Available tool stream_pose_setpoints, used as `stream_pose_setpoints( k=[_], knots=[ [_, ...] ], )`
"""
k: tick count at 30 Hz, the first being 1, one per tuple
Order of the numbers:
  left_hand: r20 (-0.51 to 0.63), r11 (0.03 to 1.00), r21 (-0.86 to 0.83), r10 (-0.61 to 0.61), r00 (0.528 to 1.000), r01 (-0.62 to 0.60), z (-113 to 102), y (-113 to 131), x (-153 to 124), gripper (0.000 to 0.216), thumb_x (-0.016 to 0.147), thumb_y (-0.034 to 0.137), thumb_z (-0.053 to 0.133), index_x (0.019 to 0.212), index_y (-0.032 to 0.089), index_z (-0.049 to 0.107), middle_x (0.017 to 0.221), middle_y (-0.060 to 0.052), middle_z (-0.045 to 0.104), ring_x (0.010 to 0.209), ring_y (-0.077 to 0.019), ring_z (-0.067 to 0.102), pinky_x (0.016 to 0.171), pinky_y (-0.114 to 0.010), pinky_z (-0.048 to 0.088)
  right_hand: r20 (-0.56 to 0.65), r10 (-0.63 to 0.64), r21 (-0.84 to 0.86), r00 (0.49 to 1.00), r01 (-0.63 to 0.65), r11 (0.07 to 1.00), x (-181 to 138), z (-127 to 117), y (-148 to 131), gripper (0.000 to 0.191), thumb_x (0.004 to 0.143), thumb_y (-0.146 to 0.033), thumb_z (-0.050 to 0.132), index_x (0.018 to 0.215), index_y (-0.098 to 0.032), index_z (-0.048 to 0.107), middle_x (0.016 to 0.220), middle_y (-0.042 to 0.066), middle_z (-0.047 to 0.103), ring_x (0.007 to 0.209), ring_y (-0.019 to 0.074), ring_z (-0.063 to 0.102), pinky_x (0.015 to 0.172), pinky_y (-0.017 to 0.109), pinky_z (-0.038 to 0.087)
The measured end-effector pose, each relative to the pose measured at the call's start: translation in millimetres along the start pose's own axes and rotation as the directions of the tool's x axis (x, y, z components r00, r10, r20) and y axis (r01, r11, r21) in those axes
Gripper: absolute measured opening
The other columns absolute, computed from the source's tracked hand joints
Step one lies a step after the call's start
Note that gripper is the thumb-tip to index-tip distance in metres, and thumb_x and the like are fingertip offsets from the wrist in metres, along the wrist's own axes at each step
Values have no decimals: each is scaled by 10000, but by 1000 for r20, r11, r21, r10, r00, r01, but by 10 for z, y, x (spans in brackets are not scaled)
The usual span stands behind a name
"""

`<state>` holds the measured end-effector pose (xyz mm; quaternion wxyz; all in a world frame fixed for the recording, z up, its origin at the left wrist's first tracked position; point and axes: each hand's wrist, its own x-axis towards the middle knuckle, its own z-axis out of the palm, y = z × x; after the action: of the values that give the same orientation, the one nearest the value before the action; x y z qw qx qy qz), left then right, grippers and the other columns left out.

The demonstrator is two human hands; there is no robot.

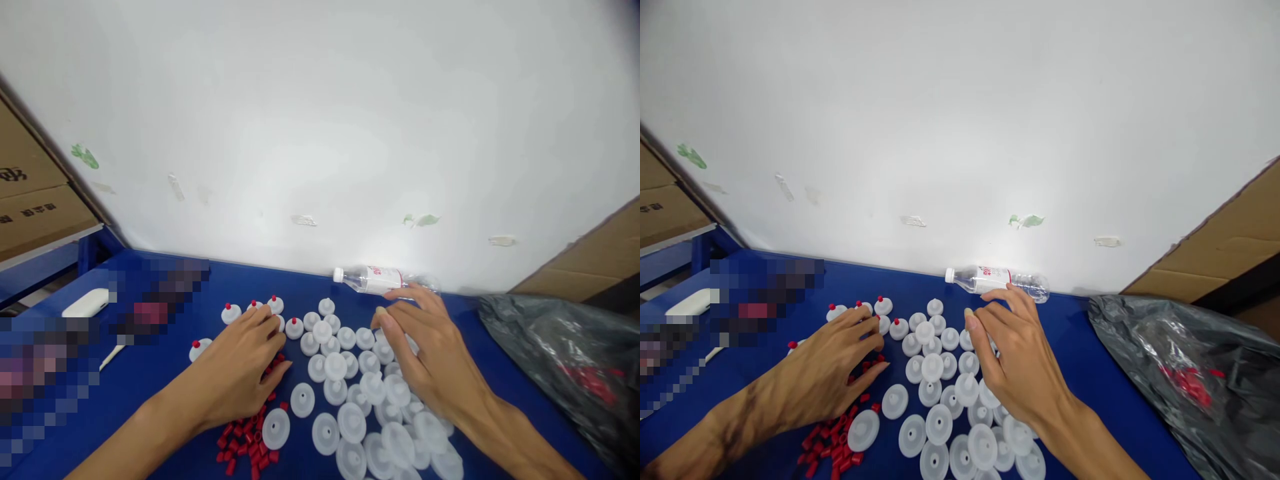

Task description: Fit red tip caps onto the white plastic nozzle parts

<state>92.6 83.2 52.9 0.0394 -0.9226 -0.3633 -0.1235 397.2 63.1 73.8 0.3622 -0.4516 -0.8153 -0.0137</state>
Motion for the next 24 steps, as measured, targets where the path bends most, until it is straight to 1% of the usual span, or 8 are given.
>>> stream_pose_setpoints(
  k=[3, 7, 9, 11, 14, 18, 21, 24],
  knots=[
    [2, 1000, 17, 1, 1000, -1, 54, 4, 10, 182, 981, 242, 586, 837, 175, 675, 890, -108, 661, 950, -321, 604, 845, -512, 555, 20, -31, 4, 999, 31, 1000, 4, -12, -28, 219, 1096, -208, 499, 947, -250, 654, 825, -27, 704, 1177, 227, 629, 1211, 494, 302],
    [-7, 1000, 15, 12, 1000, -12, 108, 18, 19, 167, 968, 168, 568, 829, 181, 660, 885, -96, 662, 931, -305, 609, 833, -485, 555, 14, -70, 0, 997, 70, 998, 19, -9, -81, 131, 1070, -211, 558, 989, -239, 657, 906, -9, 725, 1051, 213, 671, 1132, 498, 388],
    [-23, 1000, 10, 16, 1000, -16, 123, 27, 17, 161, 971, 151, 546, 865, 178, 663, 913, -100, 669, 954, -315, 614, 839, -495, 553, 7, -90, -9, 996, 90, 996, 19, -10, -116, 63, 1049, -252, 610, 1012, -230, 656, 948, 8, 725, 965, 204, 678, 1044, 484, 455],
    [-44, 1000, 0, 17, 999, -17, 127, 40, 15, 157, 979, 145, 529, 903, 176, 663, 943, -104, 672, 973, -319, 616, 846, -501, 551, 18, -86, -21, 996, 86, 996, 10, -13, -154, 78, 1035, -301, 640, 1041, -224, 647, 966, 27, 712, 910, 206, 678, 901, 440, 523],
    [-89, 999, -33, 14, 996, -17, 105, 68, 20, 146, 998, 149, 518, 952, 183, 652, 948, -87, 664, 935, -287, 615, 828, -468, 551, 83, -37, 2, 996, 37, 999, -4, -16, -206, 133, 1065, -296, 576, 1163, -223, 627, 1052, 49, 697, 849, 186, 686, 715, 360, 561],
    [-177, 997, -79, -2, 984, -12, 68, 92, 30, 124, 1028, 170, 518, 996, 198, 634, 904, -54, 667, 842, -242, 619, 766, -411, 545, 192, -62, 63, 979, 50, 997, -14, 5, -247, 258, 1109, -216, 447, 1335, -249, 568, 1230, 67, 682, 946, 173, 725, 753, 332, 615],
    [-244, 994, -110, -5, 970, -22, 72, 92, 33, 124, 1045, 167, 523, 1066, 204, 639, 910, -42, 703, 833, -225, 651, 755, -379, 556, 233, -79, 100, 969, 57, 993, -36, 45, -257, 286, 1112, -221, 458, 1390, -264, 512, 1294, 76, 675, 1083, 197, 725, 843, 351, 645],
    [-299, 987, -146, 20, 954, -66, 96, 100, 35, 137, 1060, 161, 537, 1126, 211, 646, 957, -22, 749, 852, -194, 685, 790, -347, 578, 233, -52, 117, 971, 25, 993, -74, 96, -261, 311, 1111, -271, 490, 1420, -273, 459, 1334, 98, 646, 1016, 193, 746, 782, 341, 666]
  ],
)
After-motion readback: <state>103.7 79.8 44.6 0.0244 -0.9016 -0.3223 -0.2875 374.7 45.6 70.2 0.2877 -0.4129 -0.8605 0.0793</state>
